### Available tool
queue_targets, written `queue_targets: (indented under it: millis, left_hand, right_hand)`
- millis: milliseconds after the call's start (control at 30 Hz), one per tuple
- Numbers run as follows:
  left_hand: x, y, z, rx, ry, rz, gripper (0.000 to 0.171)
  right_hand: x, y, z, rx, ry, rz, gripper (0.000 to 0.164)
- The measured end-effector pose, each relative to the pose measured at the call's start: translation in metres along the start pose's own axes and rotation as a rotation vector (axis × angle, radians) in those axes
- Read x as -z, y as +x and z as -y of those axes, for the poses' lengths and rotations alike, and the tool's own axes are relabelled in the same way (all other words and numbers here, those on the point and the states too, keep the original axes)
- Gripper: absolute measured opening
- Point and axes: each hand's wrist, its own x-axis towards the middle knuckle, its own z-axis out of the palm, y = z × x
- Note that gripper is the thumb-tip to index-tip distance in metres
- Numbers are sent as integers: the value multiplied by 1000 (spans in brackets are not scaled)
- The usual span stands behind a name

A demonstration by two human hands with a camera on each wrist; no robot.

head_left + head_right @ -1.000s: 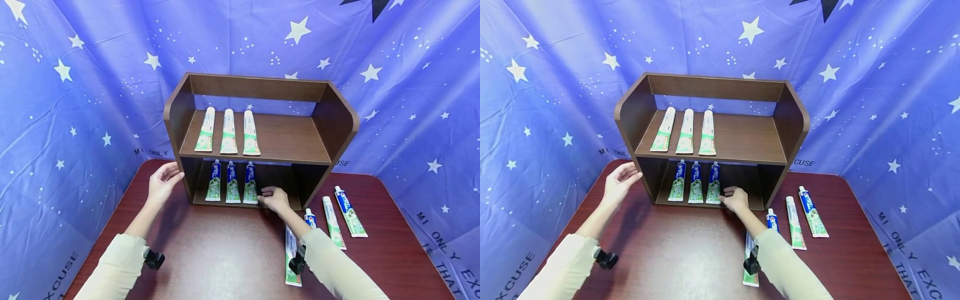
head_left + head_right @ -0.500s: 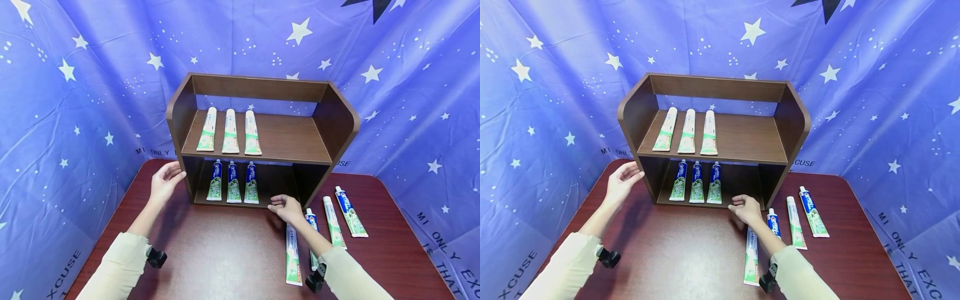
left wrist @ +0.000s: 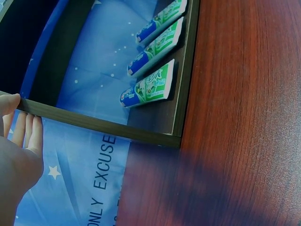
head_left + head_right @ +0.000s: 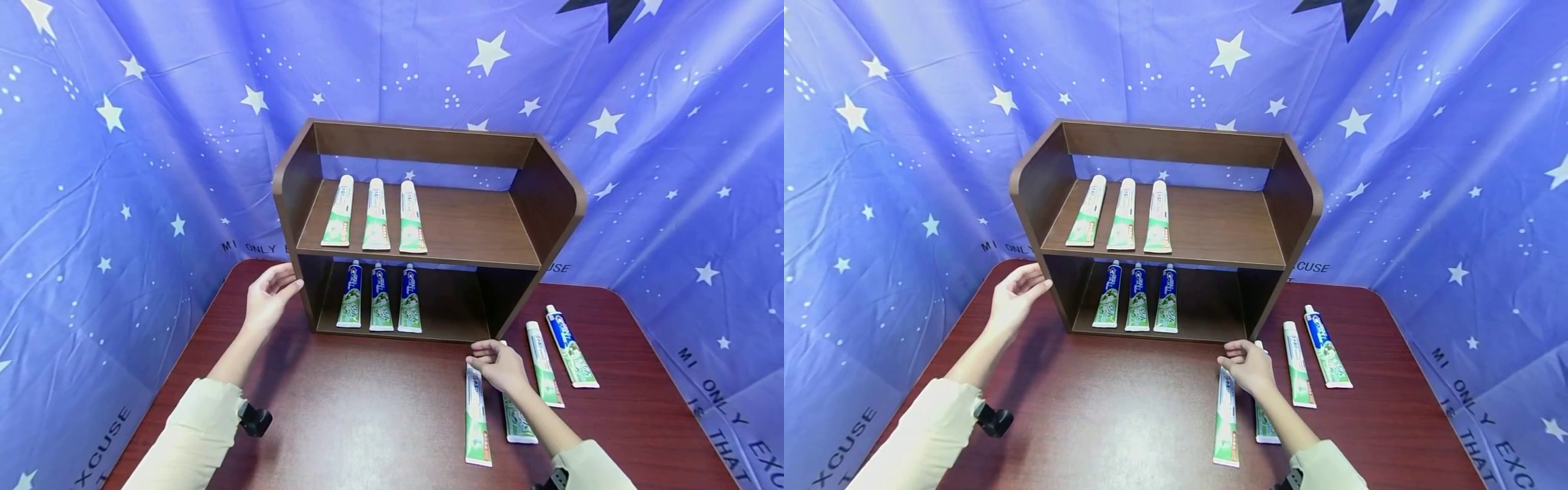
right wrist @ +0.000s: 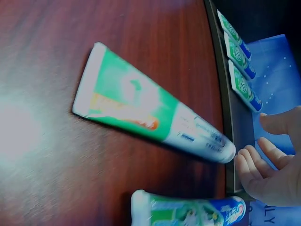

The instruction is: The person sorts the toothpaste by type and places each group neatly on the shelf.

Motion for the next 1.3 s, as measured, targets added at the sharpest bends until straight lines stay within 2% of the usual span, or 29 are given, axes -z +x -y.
queue_targets:
  millis: [133,233,533,767,1067,1300]
  left_hand:
    - [-2,-6,-11,1,6,2,34]
    - [-2,-7,-13,7,7,-1,34]
    - [-3,-5,-12,1,2,1,35]
    - [-2,-5,-12,2,0,2,35]
    - [-2,-6,-14,5,17,4,34]
    - [-2,-5,-10,10,22,-10,34]
  right_hand:
    - [1,-8,-9,2,-21,5,31]
    - [1,-15,-13,-9,-37,13,32]
    - [-4,-35,-19,-67,-58,49,42]
    - [-12,-42,-20,-38,-128,41,48]
    - [-21,-45,-16,1,-147,15,42]
    - [-25,-45,-14,-38,-155,28,36]
